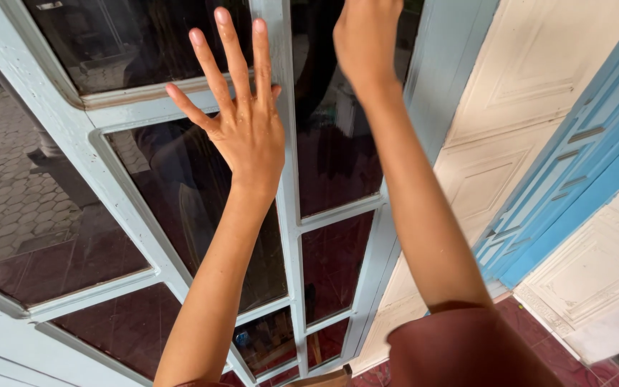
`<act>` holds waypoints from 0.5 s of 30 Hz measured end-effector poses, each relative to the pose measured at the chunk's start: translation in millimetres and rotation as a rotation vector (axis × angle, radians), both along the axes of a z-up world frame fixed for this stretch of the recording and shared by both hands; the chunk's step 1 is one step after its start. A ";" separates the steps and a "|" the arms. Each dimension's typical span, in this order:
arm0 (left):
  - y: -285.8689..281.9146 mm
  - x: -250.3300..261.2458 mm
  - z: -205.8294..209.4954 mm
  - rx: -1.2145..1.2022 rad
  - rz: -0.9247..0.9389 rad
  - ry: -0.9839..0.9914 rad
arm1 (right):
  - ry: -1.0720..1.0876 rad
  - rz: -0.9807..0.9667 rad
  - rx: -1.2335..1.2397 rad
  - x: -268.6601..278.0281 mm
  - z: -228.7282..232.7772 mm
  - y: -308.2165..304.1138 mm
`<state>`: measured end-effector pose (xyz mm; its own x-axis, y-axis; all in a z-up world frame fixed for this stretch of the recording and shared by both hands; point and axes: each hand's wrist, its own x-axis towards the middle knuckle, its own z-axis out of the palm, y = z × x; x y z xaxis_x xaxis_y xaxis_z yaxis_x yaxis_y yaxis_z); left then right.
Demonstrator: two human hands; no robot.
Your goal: Cleaning the glass panes of a door frame with a small cloth.
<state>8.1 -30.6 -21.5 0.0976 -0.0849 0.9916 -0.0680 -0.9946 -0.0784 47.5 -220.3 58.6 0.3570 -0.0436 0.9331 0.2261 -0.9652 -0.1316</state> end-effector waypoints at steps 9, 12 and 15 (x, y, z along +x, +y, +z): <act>-0.5 6.5 -3.8 -0.006 -0.052 -0.032 | -0.108 0.293 -0.217 -59.1 -259.4 38.2; -2.2 11.7 -3.4 -0.012 -0.020 -0.092 | -0.053 0.278 -0.265 -62.0 -303.5 33.2; -0.6 10.5 -2.2 -0.009 0.023 -0.106 | -0.082 0.313 -0.217 -57.1 -268.8 38.0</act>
<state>18.6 -31.2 -23.6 -0.0060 -0.0748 0.9972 -0.0368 -0.9965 -0.0750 -9.6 -182.3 -210.2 0.2457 0.2571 0.9346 0.5151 -0.8514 0.0989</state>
